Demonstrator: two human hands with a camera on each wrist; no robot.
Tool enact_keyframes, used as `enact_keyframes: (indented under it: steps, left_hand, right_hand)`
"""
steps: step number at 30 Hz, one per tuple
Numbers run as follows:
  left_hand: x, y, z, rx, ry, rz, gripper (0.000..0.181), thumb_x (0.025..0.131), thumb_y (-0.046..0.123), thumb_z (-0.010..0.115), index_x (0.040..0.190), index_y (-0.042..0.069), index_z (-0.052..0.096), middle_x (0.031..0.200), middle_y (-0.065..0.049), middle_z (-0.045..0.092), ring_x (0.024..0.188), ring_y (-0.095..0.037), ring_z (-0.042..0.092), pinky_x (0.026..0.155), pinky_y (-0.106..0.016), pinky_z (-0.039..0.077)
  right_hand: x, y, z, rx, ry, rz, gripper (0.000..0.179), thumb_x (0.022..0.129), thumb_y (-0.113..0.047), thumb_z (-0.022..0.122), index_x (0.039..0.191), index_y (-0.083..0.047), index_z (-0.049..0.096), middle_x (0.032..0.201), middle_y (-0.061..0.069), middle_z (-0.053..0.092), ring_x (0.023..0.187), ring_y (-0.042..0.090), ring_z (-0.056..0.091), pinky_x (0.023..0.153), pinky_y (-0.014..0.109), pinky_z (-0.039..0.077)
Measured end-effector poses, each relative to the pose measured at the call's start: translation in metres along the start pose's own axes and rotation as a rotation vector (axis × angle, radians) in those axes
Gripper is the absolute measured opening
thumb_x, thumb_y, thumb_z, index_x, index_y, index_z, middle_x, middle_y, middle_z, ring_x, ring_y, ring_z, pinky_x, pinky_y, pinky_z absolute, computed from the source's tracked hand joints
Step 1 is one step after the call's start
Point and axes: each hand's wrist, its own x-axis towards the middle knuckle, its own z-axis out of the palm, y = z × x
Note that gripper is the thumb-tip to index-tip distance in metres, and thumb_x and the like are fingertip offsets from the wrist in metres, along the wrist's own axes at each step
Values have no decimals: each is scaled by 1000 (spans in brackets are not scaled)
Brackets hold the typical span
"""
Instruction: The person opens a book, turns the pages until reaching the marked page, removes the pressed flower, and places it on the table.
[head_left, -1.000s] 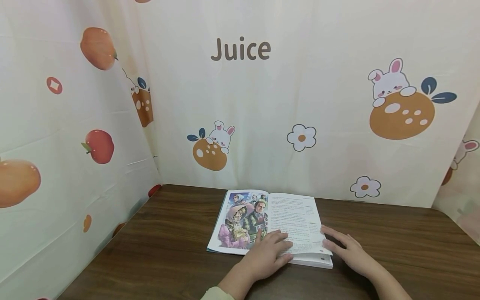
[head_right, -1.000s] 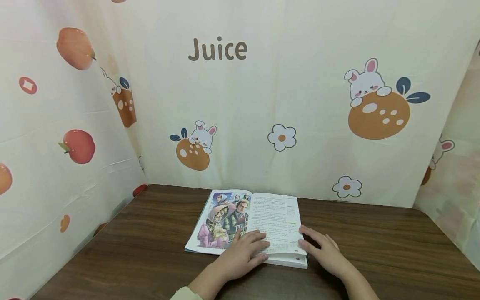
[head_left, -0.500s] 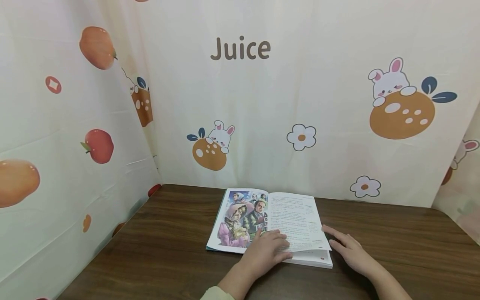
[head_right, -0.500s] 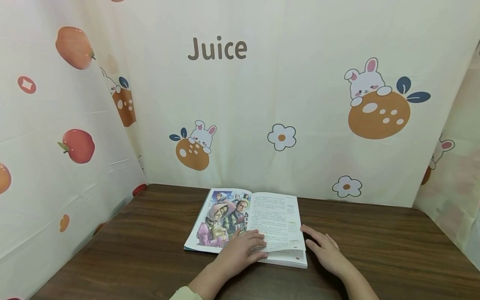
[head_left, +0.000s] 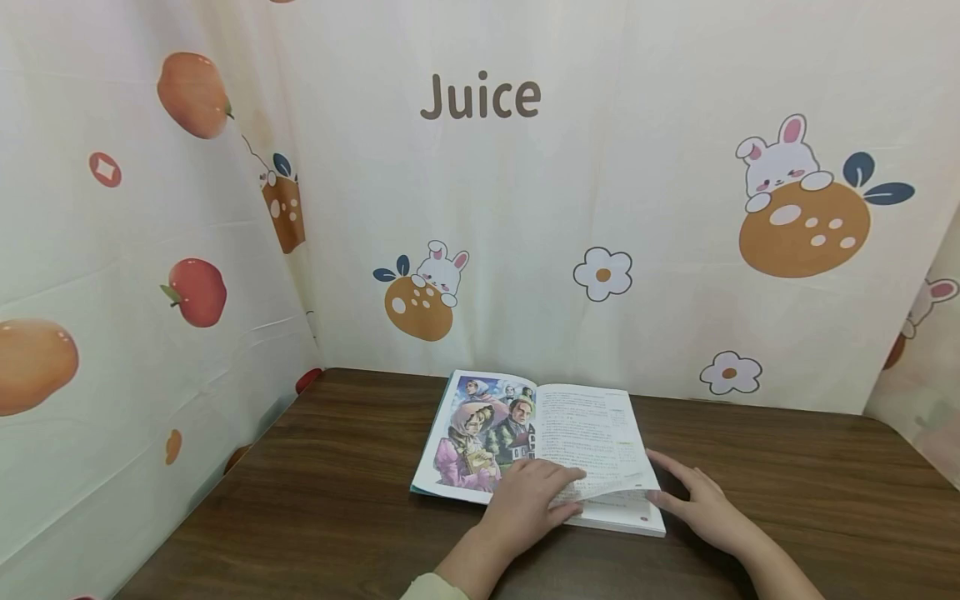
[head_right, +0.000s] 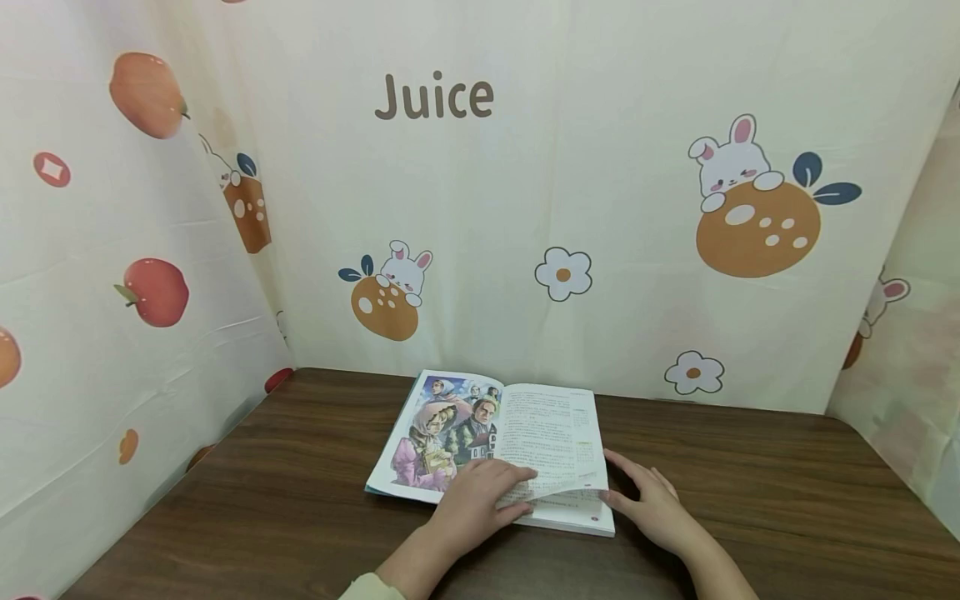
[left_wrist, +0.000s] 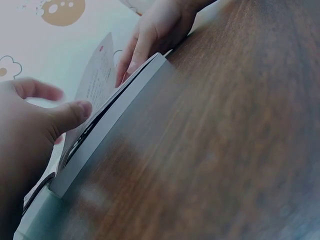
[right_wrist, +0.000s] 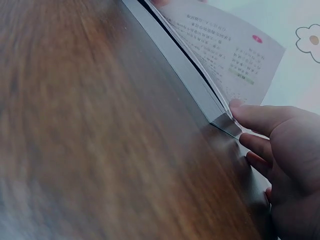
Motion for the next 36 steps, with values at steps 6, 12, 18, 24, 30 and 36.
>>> enact_keyframes:
  steps: [6, 12, 18, 24, 30, 36]
  left_hand:
    - [3, 4, -3, -69, 49, 6, 57, 78, 31, 74, 128, 23, 50, 116, 8, 59, 104, -9, 56, 85, -27, 45]
    - [-2, 2, -3, -64, 198, 16, 82, 66, 14, 78, 137, 20, 36, 144, -7, 32, 125, -21, 41, 91, -43, 44]
    - [-5, 0, -3, -27, 345, 69, 91, 55, 1, 68, 138, 16, 33, 144, -20, 27, 133, -31, 28, 99, -44, 36]
    - [-3, -2, -3, 8, 386, 31, 86, 54, -2, 64, 136, 16, 41, 144, -22, 28, 130, -36, 31, 104, -47, 29]
    - [-3, -4, -4, 103, 359, -125, 85, 56, -4, 64, 136, 21, 47, 148, -16, 24, 133, -40, 23, 106, -60, 7]
    - [2, -5, -3, 146, 321, -160, 67, 63, -4, 63, 125, 22, 59, 148, -11, 30, 136, -37, 21, 106, -61, 5]
  right_hand:
    - [-5, 0, 0, 12, -4, 20, 65, 85, -33, 65, 134, 2, 43, 135, 29, 40, 126, 51, 28, 98, 67, 11]
    - [-8, 0, 5, 31, -20, 24, 62, 85, -31, 64, 134, 0, 44, 136, 28, 40, 127, 50, 28, 98, 68, 10]
    - [-8, -1, 8, 30, -46, 64, 65, 84, -34, 65, 135, 0, 43, 138, 27, 39, 128, 49, 26, 99, 67, 8]
    - [-3, 1, 6, 29, -45, 90, 66, 84, -37, 64, 136, -2, 43, 139, 27, 37, 129, 51, 22, 97, 69, 6]
    - [-1, -2, 6, 12, -62, 109, 67, 85, -39, 63, 137, -4, 42, 140, 27, 35, 128, 55, 17, 95, 71, 7]
    - [0, -2, 2, 4, -53, 123, 67, 84, -40, 63, 138, -5, 41, 140, 27, 34, 127, 57, 14, 93, 73, 7]
